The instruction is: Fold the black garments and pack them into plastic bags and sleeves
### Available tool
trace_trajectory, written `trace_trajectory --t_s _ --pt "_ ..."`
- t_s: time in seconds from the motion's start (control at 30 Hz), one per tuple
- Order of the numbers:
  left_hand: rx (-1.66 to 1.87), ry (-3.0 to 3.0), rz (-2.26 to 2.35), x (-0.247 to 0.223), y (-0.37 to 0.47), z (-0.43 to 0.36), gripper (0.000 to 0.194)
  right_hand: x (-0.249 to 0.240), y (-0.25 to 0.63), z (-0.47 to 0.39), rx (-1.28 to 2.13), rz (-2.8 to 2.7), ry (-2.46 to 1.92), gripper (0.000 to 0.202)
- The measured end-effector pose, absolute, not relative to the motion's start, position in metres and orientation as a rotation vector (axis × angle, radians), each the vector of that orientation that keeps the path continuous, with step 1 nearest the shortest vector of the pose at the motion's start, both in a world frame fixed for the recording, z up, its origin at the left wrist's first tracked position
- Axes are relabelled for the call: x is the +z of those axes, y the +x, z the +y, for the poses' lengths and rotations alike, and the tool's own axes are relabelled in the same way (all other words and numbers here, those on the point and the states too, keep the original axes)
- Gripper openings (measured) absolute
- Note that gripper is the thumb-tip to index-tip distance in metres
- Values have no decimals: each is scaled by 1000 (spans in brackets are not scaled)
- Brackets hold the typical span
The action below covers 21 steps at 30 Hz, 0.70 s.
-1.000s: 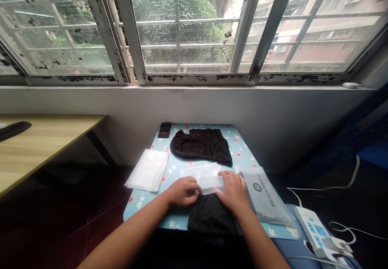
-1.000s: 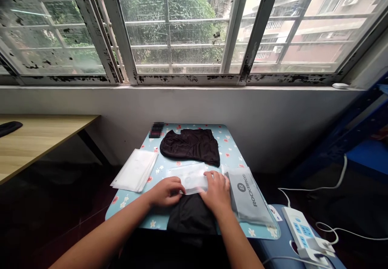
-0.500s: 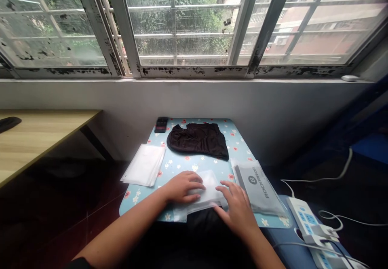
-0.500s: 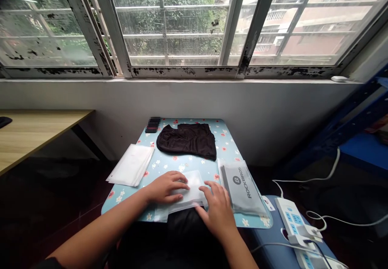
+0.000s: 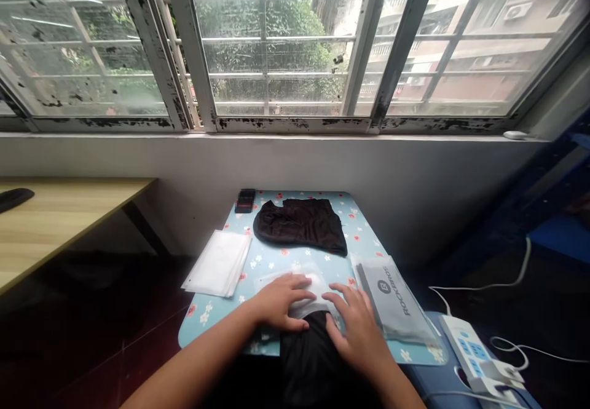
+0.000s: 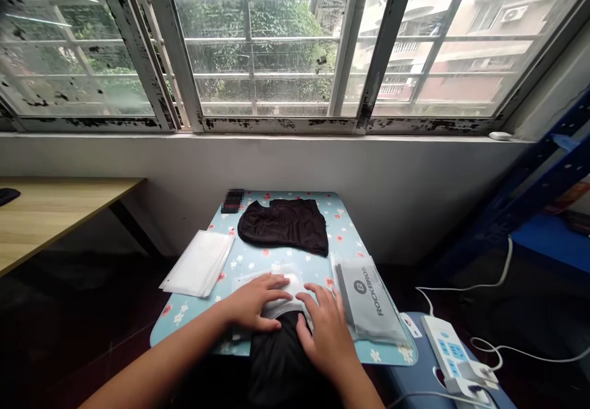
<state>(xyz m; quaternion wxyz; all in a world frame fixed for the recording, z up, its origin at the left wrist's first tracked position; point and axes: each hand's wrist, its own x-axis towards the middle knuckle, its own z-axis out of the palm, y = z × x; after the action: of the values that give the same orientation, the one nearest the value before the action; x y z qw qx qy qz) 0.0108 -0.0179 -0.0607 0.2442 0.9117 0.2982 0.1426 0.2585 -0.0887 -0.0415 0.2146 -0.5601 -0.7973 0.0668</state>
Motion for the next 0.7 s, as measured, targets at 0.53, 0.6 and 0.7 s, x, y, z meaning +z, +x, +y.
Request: trace_trajectory --t_s 0.53,0.6,0.7 --pt "343 2527 813 -47 1 -17 61 -59 222 -135 485 -2574 -1427 91" --pt "315 2512 782 -45 2 -18 64 -51 217 -126 515 -2614 -1419 85" --pt "260 2474 726 -40 2 -18 71 -44 209 -110 531 -2586 -1435 67"
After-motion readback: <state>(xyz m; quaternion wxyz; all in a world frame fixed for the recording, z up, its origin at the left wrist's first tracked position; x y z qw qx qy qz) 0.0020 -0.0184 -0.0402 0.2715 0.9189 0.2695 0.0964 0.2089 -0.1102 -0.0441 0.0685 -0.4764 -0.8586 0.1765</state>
